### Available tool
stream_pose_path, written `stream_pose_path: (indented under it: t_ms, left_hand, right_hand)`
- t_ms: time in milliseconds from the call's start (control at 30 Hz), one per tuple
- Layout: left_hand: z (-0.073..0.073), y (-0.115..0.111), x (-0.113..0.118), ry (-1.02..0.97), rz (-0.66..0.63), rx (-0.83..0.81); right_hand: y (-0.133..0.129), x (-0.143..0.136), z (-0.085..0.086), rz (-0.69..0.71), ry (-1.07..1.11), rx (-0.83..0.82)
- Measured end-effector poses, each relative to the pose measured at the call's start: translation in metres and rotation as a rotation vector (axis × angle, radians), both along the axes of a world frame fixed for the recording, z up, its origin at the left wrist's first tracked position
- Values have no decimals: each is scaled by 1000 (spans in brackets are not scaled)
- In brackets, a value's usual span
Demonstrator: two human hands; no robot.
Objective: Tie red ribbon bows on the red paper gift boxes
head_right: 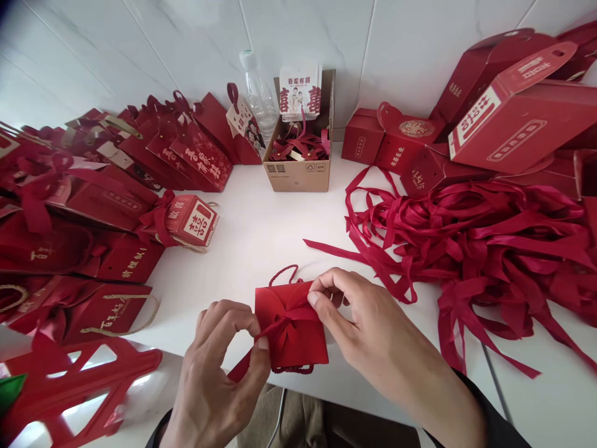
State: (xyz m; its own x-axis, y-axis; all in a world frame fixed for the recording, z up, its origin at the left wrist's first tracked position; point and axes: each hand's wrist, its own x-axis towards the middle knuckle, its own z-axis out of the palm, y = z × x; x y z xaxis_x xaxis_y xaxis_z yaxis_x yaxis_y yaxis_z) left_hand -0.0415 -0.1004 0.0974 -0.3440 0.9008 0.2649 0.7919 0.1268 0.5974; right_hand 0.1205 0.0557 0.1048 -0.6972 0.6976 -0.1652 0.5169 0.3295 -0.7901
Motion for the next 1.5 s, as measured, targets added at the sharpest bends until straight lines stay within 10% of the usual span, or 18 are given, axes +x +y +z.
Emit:
stream_pose_path:
  t_ms: [1500]
  left_hand:
    - [4, -1, 0, -218, 54, -61]
  right_hand:
    - [-9, -13, 5, -37, 197, -183]
